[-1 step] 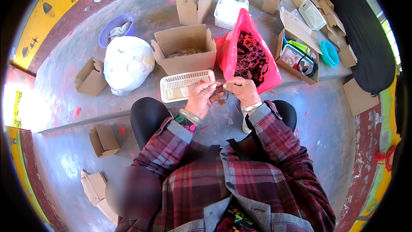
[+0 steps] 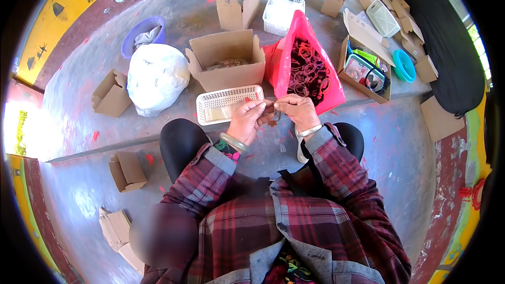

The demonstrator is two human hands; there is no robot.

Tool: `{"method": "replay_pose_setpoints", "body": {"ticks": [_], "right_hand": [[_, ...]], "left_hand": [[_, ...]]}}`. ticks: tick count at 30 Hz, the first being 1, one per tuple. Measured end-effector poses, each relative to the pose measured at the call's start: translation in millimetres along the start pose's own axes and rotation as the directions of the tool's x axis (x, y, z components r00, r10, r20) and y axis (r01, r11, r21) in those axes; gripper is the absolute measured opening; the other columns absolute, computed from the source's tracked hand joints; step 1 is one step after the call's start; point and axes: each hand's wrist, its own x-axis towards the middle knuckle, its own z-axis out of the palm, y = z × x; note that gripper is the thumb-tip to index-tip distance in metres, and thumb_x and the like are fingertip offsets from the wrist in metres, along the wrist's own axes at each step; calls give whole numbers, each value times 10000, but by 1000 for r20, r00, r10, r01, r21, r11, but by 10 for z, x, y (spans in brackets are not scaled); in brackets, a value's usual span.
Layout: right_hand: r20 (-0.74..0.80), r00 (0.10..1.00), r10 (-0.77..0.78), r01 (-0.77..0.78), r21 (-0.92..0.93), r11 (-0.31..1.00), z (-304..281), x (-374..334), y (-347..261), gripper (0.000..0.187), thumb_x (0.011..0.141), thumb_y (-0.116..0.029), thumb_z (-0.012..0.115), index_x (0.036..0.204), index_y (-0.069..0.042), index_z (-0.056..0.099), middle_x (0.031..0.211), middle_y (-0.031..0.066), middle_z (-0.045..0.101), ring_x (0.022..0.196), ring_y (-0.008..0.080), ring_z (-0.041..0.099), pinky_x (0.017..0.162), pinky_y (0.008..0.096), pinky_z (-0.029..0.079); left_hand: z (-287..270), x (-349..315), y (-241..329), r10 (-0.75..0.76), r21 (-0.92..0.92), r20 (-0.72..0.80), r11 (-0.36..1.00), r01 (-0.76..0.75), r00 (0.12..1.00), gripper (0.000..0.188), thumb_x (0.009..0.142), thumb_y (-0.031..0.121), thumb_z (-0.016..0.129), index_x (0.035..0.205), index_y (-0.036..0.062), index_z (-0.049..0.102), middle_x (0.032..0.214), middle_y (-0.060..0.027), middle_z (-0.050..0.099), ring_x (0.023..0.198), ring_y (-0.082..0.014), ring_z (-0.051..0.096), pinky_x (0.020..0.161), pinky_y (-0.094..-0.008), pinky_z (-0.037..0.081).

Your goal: The person sits on the floor and sorts small metal rings from a pink bag into a white basket. They pick up individual rings, inspect them, and place them into the basket, occasionally dropping rings onto the floor.

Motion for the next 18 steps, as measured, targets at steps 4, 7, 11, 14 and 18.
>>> {"method": "replay_pose_setpoints", "body": {"ticks": [4, 7, 11, 14, 18], "right_hand": [[-21, 998, 63, -64, -57, 996, -2, -25, -54, 101, 741, -58, 667, 823, 0, 668, 721, 27, 635, 614, 70, 527, 560, 204, 407], [-31, 997, 66, -68, -75, 995, -29, -30, -14, 106, 747, -65, 662, 831, -1, 670, 717, 26, 640, 598, 62, 517, 540, 200, 399], [1, 998, 69, -68, -67, 995, -21, -51, 9, 136, 751, -102, 674, 840, 0, 663, 723, 25, 634, 613, 68, 528, 543, 207, 396], [8, 998, 59, -58, -68, 996, -30, -52, 29, 150, 751, -93, 672, 866, 3, 661, 734, 24, 636, 625, 69, 533, 551, 205, 399], [37, 996, 82, -79, -71, 994, -17, -70, -19, 168, 751, -76, 666, 897, 6, 658, 754, 22, 638, 641, 67, 537, 569, 198, 400]], "left_hand": [[-20, 23, -32, 29, 25, -28, 999, -28, 999, 210, 883, 61, 478, 1039, -60, 552, 999, -133, 599, 886, -194, 600, 808, -298, 503], [30, 19, -10, 8, 90, -52, 996, -3, 999, 176, 859, 45, 520, 993, -53, 576, 980, -127, 606, 868, -186, 606, 806, -294, 504], [-28, 35, -51, -6, 99, -90, 995, 15, 996, 156, 841, 29, 542, 968, -49, 587, 943, -118, 618, 825, -171, 615, 772, -276, 517], [5, 16, -14, -26, 131, -103, 991, 40, 994, 150, 844, 34, 541, 962, -47, 587, 925, -114, 622, 795, -163, 621, 740, -263, 527], [-5, 9, -7, -54, 124, -91, 990, 65, 994, 159, 851, 49, 538, 970, -49, 577, 916, -112, 624, 794, -161, 625, 714, -261, 534]]}}
